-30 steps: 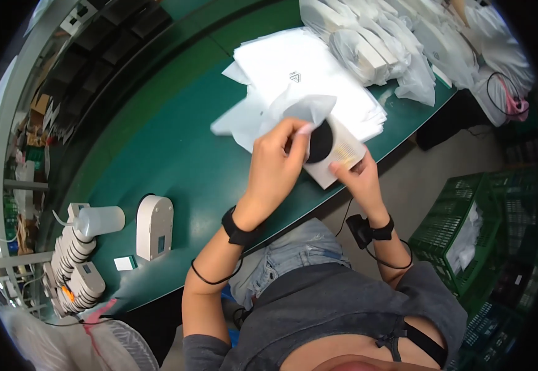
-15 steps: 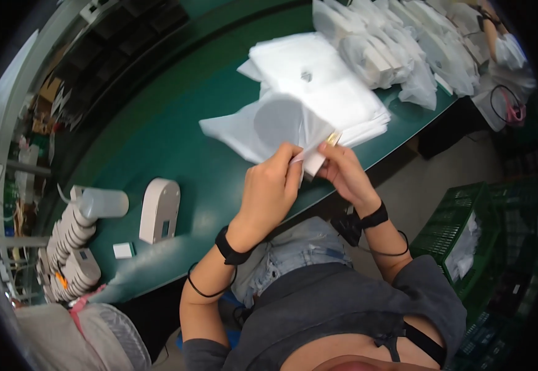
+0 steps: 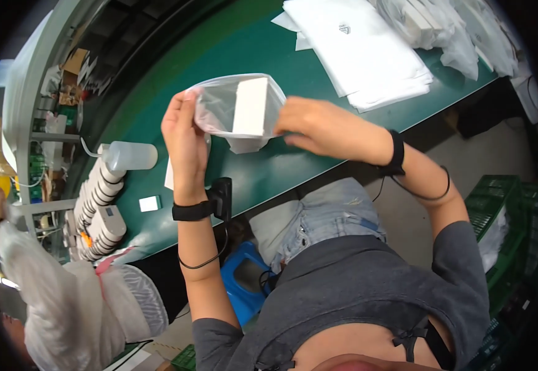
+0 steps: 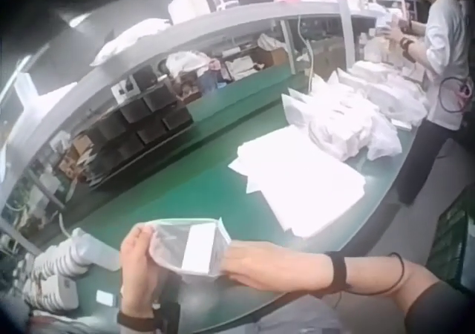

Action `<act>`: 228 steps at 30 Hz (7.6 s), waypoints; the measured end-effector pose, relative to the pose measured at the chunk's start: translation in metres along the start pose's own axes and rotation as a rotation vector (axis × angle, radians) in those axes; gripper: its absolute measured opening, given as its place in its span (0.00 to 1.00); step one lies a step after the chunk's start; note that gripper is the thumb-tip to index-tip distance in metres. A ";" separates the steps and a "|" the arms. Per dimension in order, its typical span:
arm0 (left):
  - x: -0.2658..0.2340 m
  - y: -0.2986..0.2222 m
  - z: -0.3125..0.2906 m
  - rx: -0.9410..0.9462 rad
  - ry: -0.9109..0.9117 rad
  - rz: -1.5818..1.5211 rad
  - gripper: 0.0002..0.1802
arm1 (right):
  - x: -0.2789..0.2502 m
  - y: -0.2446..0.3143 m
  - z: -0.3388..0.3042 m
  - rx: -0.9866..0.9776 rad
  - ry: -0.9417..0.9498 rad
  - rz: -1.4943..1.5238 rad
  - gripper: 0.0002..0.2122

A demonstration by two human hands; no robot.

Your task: The person picks up a speaker, turns it over to inspect it, and slides it into a plastic bag. They repeat this process for several more speakers, placing each bagged item onto a pile.

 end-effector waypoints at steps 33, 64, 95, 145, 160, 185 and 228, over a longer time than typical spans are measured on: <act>-0.011 0.016 -0.075 0.028 -0.001 -0.224 0.25 | -0.106 -0.007 0.037 0.237 -0.681 0.971 0.09; 0.036 -0.021 -0.122 -0.081 0.531 0.216 0.18 | -0.263 -0.179 -0.176 1.038 -0.733 0.402 0.18; -0.069 -0.008 -0.130 0.013 -0.367 0.347 0.25 | 0.073 0.050 0.010 0.562 0.132 0.910 0.24; 0.001 0.049 -0.155 0.078 -0.394 0.007 0.35 | 0.067 0.067 -0.004 0.481 -0.213 0.356 0.20; -0.097 -0.047 -0.222 0.722 -0.532 1.422 0.36 | 0.058 0.075 -0.024 0.192 -0.103 0.981 0.18; -0.044 0.033 -0.164 0.066 -0.451 -0.308 0.48 | 0.102 0.099 -0.007 0.535 -0.051 1.403 0.28; -0.040 0.070 -0.099 -0.219 0.396 0.731 0.22 | -0.024 -0.027 -0.052 0.266 -1.081 1.678 0.28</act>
Point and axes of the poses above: each hand's wrist, its own z-axis towards the middle knuckle, its own x-axis out of the palm, y = z × x, the point moved 3 cm from there along z, towards the middle knuckle, and after that the axes turned 2 degrees about -z, right-handed, at the moved point
